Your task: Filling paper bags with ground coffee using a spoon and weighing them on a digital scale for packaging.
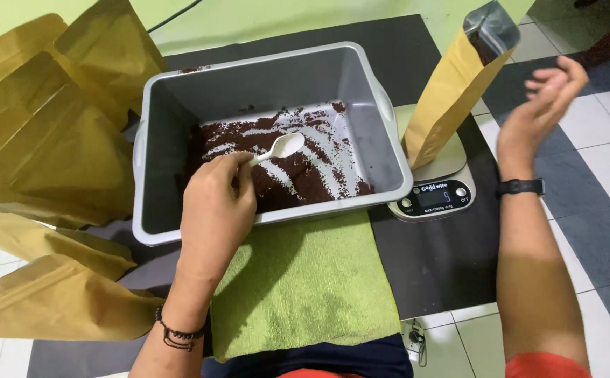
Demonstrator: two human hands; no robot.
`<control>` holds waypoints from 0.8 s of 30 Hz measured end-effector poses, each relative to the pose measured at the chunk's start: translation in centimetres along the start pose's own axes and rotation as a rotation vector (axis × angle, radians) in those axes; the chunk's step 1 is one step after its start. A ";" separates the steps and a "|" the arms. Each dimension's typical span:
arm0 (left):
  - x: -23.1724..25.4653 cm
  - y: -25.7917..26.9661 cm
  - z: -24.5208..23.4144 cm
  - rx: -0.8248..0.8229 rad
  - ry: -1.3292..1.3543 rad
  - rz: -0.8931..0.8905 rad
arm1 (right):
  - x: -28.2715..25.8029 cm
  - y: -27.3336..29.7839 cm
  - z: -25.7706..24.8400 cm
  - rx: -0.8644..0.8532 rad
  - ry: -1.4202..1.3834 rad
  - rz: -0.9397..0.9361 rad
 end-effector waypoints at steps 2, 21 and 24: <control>-0.5 0.1 -0.1 -0.010 0.013 -0.041 | 1.7 0.3 -0.7 0.057 0.027 0.012; -1.2 0.1 0.5 -0.040 -0.022 -0.109 | 3.7 0.8 0.1 0.006 0.070 0.083; -1.2 0.1 0.6 -0.032 -0.033 -0.086 | 3.5 0.8 0.2 -0.002 0.057 0.099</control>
Point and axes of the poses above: each hand's wrist, its own y-axis away from the middle knuckle, its own z-axis out of the palm, x = y × z, the point moved 7 cm from there along -y, towards the middle knuckle, and after that the axes turned 9 degrees about -x, right-handed, at the moved point
